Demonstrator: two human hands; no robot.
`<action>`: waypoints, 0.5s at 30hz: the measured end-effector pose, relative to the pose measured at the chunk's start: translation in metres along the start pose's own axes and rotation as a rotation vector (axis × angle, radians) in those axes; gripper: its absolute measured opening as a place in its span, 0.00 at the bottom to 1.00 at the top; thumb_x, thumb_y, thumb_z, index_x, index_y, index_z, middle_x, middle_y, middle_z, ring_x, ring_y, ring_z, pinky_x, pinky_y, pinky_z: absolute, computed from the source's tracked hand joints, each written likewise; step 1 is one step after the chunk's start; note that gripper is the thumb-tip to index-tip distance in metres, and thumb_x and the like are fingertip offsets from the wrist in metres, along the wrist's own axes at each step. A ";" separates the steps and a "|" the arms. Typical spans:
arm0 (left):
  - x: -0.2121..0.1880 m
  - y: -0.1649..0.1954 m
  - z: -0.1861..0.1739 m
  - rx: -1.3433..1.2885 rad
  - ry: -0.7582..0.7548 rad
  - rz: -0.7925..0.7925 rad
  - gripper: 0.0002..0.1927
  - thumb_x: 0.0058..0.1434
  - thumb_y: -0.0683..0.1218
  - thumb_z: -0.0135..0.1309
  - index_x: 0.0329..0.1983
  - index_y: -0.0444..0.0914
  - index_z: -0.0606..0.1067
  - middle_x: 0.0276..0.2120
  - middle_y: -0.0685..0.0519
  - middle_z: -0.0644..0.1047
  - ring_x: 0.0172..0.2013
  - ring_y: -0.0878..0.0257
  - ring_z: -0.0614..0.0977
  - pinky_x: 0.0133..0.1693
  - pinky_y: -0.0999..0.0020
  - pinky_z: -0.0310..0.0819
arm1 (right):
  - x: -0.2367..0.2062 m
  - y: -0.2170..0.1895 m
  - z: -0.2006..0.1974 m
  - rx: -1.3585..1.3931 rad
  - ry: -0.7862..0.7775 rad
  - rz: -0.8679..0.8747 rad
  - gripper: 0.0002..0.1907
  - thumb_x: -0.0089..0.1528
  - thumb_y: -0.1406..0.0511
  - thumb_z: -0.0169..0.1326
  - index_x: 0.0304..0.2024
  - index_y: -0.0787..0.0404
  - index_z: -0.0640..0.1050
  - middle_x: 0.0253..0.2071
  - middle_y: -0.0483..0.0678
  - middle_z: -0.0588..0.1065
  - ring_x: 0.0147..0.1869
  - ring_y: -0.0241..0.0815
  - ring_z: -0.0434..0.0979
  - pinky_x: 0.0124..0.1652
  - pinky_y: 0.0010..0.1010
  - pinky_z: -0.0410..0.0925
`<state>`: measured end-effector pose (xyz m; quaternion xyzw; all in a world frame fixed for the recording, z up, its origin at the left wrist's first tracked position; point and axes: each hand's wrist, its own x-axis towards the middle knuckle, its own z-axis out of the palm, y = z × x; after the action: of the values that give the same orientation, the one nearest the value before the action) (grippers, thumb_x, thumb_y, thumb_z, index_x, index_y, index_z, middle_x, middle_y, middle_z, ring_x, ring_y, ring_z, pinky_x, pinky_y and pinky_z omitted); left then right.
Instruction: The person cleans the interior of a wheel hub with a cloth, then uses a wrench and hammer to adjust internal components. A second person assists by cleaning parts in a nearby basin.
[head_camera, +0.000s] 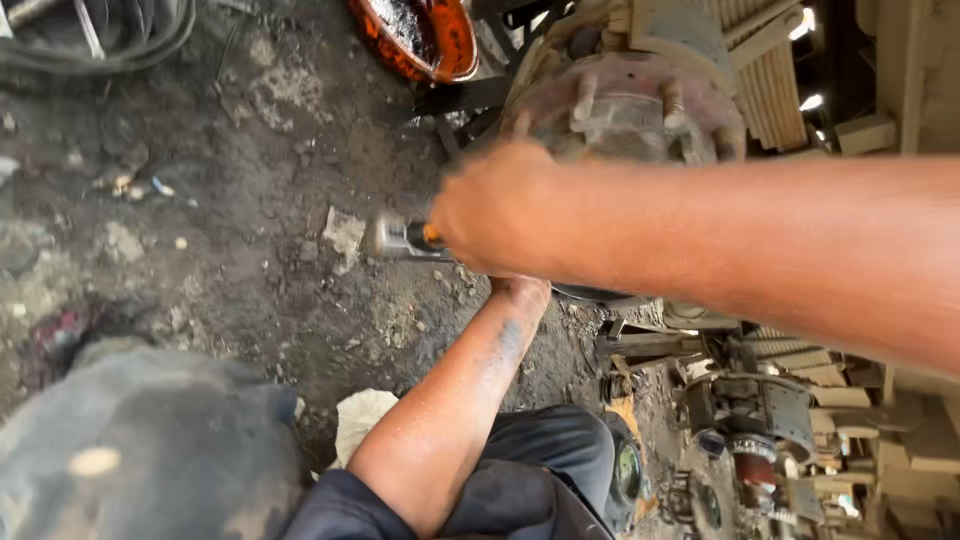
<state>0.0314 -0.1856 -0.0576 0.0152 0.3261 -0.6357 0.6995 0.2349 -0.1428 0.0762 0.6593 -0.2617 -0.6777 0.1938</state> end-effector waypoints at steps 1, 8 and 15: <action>-0.001 0.003 0.002 0.009 0.001 -0.008 0.15 0.75 0.56 0.46 0.37 0.43 0.68 0.23 0.59 0.63 0.26 0.66 0.64 0.30 0.69 0.60 | -0.002 0.001 0.001 0.071 -0.008 0.055 0.14 0.69 0.62 0.50 0.52 0.57 0.82 0.52 0.54 0.80 0.53 0.54 0.81 0.48 0.50 0.75; -0.005 0.005 -0.001 0.018 0.044 -0.055 0.14 0.74 0.56 0.47 0.41 0.41 0.68 0.28 0.57 0.66 0.31 0.65 0.66 0.34 0.67 0.63 | -0.024 0.024 -0.043 -0.035 0.909 -0.169 0.21 0.71 0.53 0.52 0.52 0.65 0.75 0.30 0.55 0.79 0.35 0.57 0.82 0.33 0.50 0.73; -0.009 0.010 0.003 0.057 0.018 -0.046 0.15 0.72 0.56 0.47 0.45 0.40 0.69 0.33 0.55 0.68 0.36 0.63 0.69 0.39 0.65 0.66 | -0.026 0.007 -0.026 0.055 -0.066 0.083 0.15 0.59 0.61 0.65 0.47 0.58 0.81 0.41 0.51 0.79 0.48 0.48 0.82 0.50 0.47 0.73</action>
<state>0.0420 -0.1772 -0.0551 0.0335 0.3142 -0.6606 0.6810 0.2615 -0.1351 0.1011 0.6302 -0.3136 -0.6830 0.1947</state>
